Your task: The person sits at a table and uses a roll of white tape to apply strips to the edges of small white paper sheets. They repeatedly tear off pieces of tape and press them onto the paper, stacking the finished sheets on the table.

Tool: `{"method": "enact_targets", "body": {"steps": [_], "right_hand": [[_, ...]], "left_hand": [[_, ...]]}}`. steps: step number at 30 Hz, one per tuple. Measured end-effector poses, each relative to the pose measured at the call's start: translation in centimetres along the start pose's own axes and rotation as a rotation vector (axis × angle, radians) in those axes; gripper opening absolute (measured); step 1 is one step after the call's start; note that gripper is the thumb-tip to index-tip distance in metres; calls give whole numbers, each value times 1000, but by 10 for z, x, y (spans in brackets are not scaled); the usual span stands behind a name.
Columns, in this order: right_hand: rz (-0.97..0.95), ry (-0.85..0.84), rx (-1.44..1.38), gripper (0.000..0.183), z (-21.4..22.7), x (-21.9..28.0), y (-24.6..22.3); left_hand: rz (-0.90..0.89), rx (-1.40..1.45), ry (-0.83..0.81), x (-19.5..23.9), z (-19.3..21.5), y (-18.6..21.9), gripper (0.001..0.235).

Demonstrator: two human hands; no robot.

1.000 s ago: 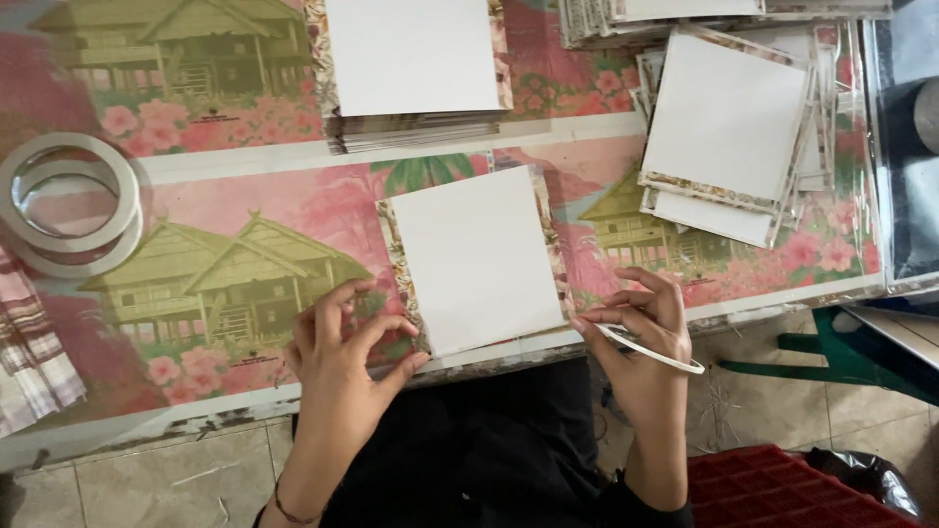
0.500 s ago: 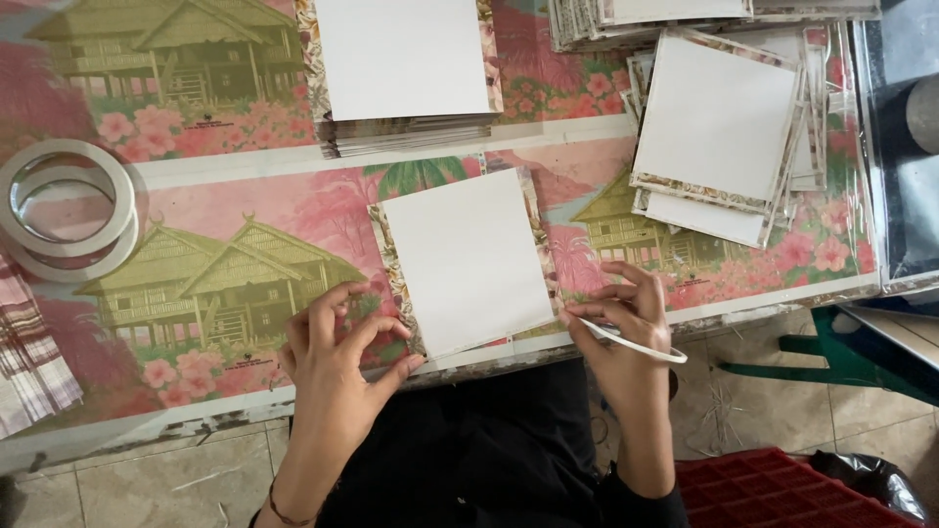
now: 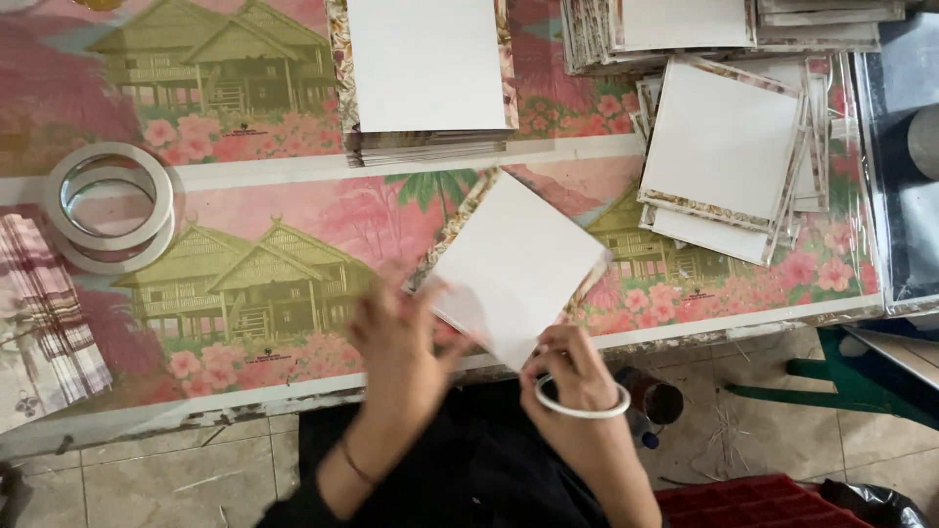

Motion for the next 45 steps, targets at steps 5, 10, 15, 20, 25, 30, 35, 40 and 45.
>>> {"method": "enact_targets", "body": {"steps": [5, 10, 15, 20, 25, 30, 35, 40, 45], "right_hand": [[176, 97, -130, 7, -17, -7, -34], [269, 117, -140, 43, -28, -8, -51], [287, 172, -151, 46, -16, 1, -57], [203, 289, -113, 16, -6, 3, -47], [121, 300, -122, 9, -12, -10, -26], [71, 265, -121, 4, -14, -22, -20], [33, 244, -115, 5, -17, -27, -14], [20, 218, -105, 5, -19, -29, -11], [37, 172, -104, 5, -18, -32, -14]], "left_hand": [[-175, 185, 64, 14, 26, 38, 43], [-273, 184, 94, -5, 36, 25, 20], [-264, 214, 33, -5, 34, 19, 28], [-229, 190, -30, -2, 25, 12, 38], [-229, 189, -17, -3, 27, 14, 31], [-177, 180, -62, -3, 20, 12, 21], [-139, 222, -109, -4, 18, 11, 16], [-141, 219, -72, -6, 25, 17, 21], [-151, 214, -67, -6, 22, 16, 25]]}}
Point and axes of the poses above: each hand's wrist, its own x-axis away from the middle knuckle, its own z-axis out of the back of the hand, y = z × x, the point moved 10 cm from there along -x, towards the middle knuckle, and after that the axes turned 9 degrees about y, right-handed, at the moved point
